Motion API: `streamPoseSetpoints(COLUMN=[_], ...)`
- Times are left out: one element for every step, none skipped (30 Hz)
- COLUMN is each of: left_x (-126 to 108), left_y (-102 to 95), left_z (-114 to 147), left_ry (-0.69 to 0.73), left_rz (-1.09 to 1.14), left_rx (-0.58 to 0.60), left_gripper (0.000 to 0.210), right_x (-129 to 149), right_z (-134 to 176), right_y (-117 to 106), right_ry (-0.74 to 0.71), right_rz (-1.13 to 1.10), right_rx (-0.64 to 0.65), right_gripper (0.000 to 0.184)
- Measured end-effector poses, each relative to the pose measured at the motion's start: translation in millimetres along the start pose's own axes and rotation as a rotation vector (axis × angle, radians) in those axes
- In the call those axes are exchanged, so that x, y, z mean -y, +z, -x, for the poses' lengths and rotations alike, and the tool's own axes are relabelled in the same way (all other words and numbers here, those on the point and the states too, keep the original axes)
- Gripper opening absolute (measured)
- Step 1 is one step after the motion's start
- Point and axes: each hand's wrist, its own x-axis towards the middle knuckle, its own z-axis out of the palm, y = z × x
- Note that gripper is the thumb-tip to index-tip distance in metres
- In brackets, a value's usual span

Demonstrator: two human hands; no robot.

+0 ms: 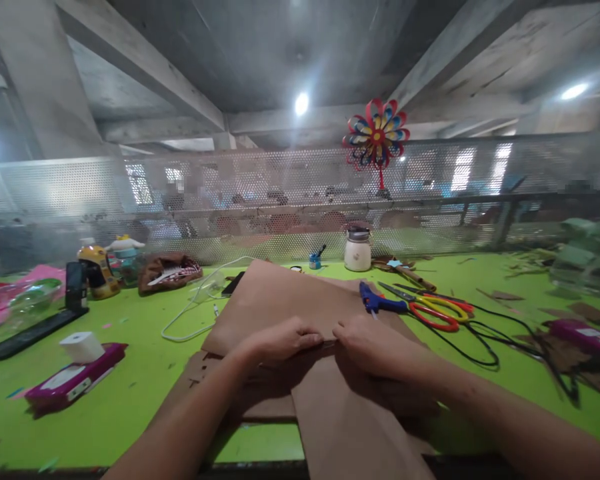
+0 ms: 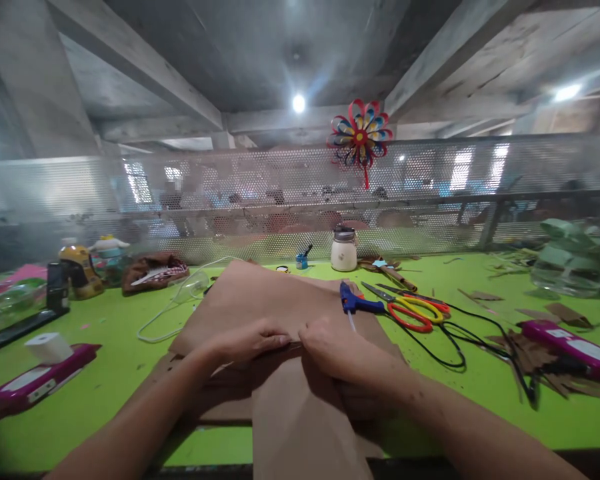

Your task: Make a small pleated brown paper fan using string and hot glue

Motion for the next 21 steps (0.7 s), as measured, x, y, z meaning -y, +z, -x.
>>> streamPoseSetpoints(left_x=[0.0,-0.3,-0.8,-1.7,-3.1,-4.8,-6.8,-8.8,-10.6,-12.0,-12.7,-12.8,-12.2,-11.2,-10.1,-9.3,-9.1,-9.7,-11.2,-13.3,-15.9], left_y=[-0.5,-0.3,0.7,2.1,3.8,5.5,6.8,7.6,7.9,7.8,7.5,7.1,7.0,7.1,7.7,8.6,9.6,10.6,11.5,12.0,12.3], left_z=[0.7,1.3,1.9,2.4,3.0,3.5,4.2,4.8,5.4,5.8,6.1,6.2,6.1,5.7,5.2,4.6,4.2,3.9,4.0,4.4,5.0], left_ry=[-0.013,-0.039,-0.073,-0.110,-0.146,-0.175,-0.193,-0.200,-0.196,-0.187,-0.171,-0.150,-0.122,-0.089,-0.056,-0.028,-0.006,0.009,0.020,0.029,0.041], left_rz=[0.067,0.154,0.254,0.354,0.445,0.514,0.557,0.572,0.563,0.538,0.505,0.473,0.444,0.417,0.389,0.354,0.310,0.261,0.214,0.171,0.135], left_rx=[0.017,0.029,0.036,0.038,0.033,0.027,0.016,0.003,-0.009,-0.021,-0.031,-0.038,-0.043,-0.046,-0.049,-0.054,-0.065,-0.080,-0.094,-0.105,-0.114], left_gripper=[0.042,0.041,0.040,0.039,0.039,0.039,0.039,0.038,0.037,0.036,0.036,0.035,0.036,0.036,0.037,0.038,0.040,0.041,0.042,0.043,0.043], right_x=[-0.3,-0.6,-0.6,-0.5,-0.2,0.2,0.3,0.1,-0.6,-1.9,-3.9,-6.5,-9.5,-12.6,-15.7,-18.6,-20.9,-22.8,-24.2,-25.3,-26.1], right_z=[-0.1,-0.2,-0.2,0.0,0.2,0.7,1.3,2.1,3.1,4.2,5.2,6.0,6.3,6.0,5.0,3.3,1.1,-1.4,-3.9,-6.3,-8.3], right_y=[1.6,3.3,4.8,6.1,6.9,7.1,6.6,5.4,3.7,1.5,-1.0,-3.3,-5.4,-6.9,-7.7,-7.7,-6.9,-5.4,-3.4,-1.1,1.2], right_ry=[-0.016,-0.036,-0.057,-0.072,-0.082,-0.083,-0.078,-0.071,-0.066,-0.065,-0.072,-0.087,-0.104,-0.119,-0.125,-0.126,-0.125,-0.122,-0.122,-0.118,-0.103], right_rz=[0.015,0.037,0.056,0.069,0.073,0.067,0.056,0.040,0.020,-0.005,-0.035,-0.072,-0.119,-0.176,-0.245,-0.324,-0.406,-0.484,-0.551,-0.601,-0.637], right_rx=[-0.023,-0.049,-0.076,-0.099,-0.113,-0.119,-0.117,-0.113,-0.109,-0.110,-0.114,-0.120,-0.126,-0.128,-0.117,-0.091,-0.051,-0.005,0.047,0.093,0.129], right_gripper=[0.020,0.020,0.019,0.019,0.018,0.018,0.018,0.018,0.018,0.017,0.016,0.015,0.016,0.022,0.030,0.035,0.036,0.037,0.038,0.041,0.042])
